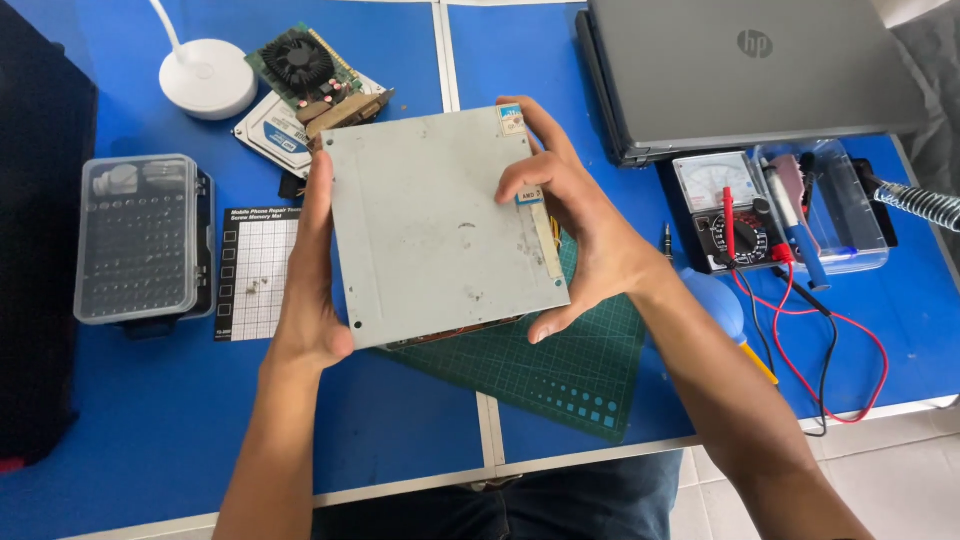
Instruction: Assembling the metal casing of a computer power supply unit on a repair bench.
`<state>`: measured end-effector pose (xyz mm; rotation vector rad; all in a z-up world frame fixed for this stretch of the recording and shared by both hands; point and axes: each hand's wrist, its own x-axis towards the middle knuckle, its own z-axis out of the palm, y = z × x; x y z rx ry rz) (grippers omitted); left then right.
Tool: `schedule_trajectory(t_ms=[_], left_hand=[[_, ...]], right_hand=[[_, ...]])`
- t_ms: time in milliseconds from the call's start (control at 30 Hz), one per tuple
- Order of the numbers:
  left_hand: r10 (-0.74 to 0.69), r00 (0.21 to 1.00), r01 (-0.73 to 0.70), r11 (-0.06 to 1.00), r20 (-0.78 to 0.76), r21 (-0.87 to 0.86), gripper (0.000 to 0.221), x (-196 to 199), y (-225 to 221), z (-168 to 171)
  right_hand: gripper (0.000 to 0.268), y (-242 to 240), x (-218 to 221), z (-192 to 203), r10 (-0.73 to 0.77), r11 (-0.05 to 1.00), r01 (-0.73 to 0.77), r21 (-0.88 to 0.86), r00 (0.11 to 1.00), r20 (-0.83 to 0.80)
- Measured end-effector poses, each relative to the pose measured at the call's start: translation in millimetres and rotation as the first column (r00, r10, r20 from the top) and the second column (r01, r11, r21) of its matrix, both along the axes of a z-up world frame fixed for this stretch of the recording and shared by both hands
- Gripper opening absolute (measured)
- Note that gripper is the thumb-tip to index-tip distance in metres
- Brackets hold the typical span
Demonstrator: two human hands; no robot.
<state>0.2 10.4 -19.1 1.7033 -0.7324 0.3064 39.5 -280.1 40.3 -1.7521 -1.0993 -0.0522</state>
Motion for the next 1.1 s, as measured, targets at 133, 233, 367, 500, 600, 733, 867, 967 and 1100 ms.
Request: schedule_trajectory(t_ms=[133, 233, 367, 500, 600, 733, 867, 967, 1100], left_hand=[[-0.118, 0.993, 0.116, 0.976, -0.003, -0.184, 0.114, 1, -7, 11], [-0.096, 0.995, 0.096, 0.983, 0.011, -0.158, 0.112, 1, -4, 8], [-0.056, 0.997, 0.062, 0.993, 0.052, -0.105, 0.107, 4, -8, 9], [0.059, 0.995, -0.057, 0.998, 0.082, -0.028, 0.111, 3, -10, 3], [-0.046, 0.997, 0.056, 0.985, 0.067, -0.163, 0.101, 2, -12, 4], [-0.002, 0.995, 0.021, 0.982, 0.103, -0.186, 0.1, 3, -18, -8], [0.051, 0.992, -0.027, 0.978, 0.111, -0.208, 0.101, 2, -25, -8], [0.066, 0.992, -0.042, 0.976, 0.106, -0.215, 0.099, 3, -26, -8], [0.017, 0.995, 0.002, 0.981, 0.098, -0.193, 0.1, 3, -24, -5]], right_hand=[[0.098, 0, 0, -5, -0.015, 0.999, 0.016, -0.035, 0.999, 0.028], [0.096, 3, -1, -7, 0.001, 0.998, -0.002, -0.067, 1.0, -0.019], [0.097, -2, 3, 3, 0.006, 0.998, -0.004, -0.06, 0.999, 0.031], [0.096, -3, 4, 3, 0.012, 0.999, -0.01, -0.047, 0.999, 0.046], [0.095, -3, 7, -2, 0.024, 0.998, -0.021, -0.052, 0.998, 0.054], [0.092, -5, 6, 1, 0.038, 0.996, -0.033, -0.078, 0.997, 0.062], [0.088, -10, 6, 3, 0.038, 0.994, -0.034, -0.105, 0.999, 0.037], [0.086, -10, 7, 5, 0.045, 0.993, -0.042, -0.106, 0.999, 0.025], [0.084, -11, 4, 8, 0.03, 0.995, -0.029, -0.099, 0.999, 0.015]])
